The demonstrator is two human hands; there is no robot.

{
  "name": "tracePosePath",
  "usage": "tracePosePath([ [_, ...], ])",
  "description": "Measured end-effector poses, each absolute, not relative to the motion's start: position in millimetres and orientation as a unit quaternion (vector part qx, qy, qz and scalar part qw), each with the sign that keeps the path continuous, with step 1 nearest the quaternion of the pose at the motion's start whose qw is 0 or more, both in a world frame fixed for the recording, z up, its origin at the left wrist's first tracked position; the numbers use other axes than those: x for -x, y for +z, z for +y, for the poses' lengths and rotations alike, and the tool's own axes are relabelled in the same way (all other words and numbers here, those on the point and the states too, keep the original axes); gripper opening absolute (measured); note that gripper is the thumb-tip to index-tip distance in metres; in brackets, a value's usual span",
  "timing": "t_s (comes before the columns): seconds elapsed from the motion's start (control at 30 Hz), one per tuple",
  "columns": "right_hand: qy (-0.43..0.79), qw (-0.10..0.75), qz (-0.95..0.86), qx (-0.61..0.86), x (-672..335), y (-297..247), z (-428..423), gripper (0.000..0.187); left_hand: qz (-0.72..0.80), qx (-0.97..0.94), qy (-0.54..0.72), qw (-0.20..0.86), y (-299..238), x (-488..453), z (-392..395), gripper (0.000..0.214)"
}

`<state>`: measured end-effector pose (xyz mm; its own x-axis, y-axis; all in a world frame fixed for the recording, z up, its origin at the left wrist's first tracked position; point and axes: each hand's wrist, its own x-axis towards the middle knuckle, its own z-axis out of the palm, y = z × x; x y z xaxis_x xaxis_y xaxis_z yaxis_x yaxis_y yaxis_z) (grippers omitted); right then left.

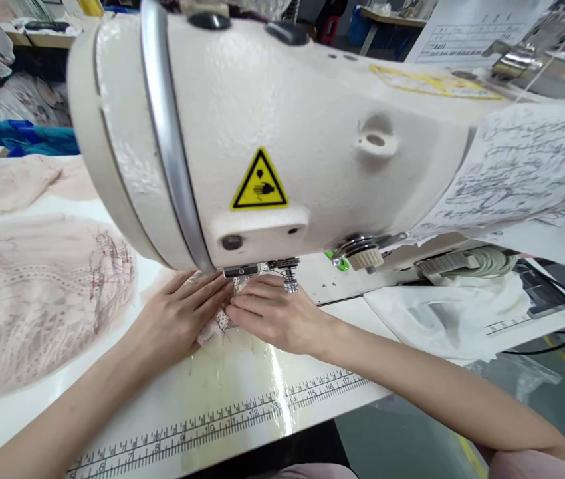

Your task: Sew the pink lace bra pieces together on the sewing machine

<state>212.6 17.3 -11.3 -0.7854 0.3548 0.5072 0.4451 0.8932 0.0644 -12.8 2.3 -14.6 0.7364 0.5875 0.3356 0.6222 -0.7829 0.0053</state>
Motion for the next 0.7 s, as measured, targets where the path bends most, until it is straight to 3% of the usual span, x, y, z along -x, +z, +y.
tracePosePath([
  [0.13, -0.102, 0.232, -0.942, 0.219, -211, -8, 16, 0.022, -0.323, 0.931, -0.162, 0.052, -16, 15, 5, 0.054],
  [0.5, -0.16, 0.319, -0.913, 0.2, -193, -17, 13, 0.018, -0.32, 0.939, -0.126, 0.016, -10, 27, 15, 0.051],
  [0.7, -0.174, 0.324, -0.908, 0.203, -192, -18, 13, 0.017, -0.342, 0.934, -0.103, 0.014, -10, 29, 16, 0.053],
])
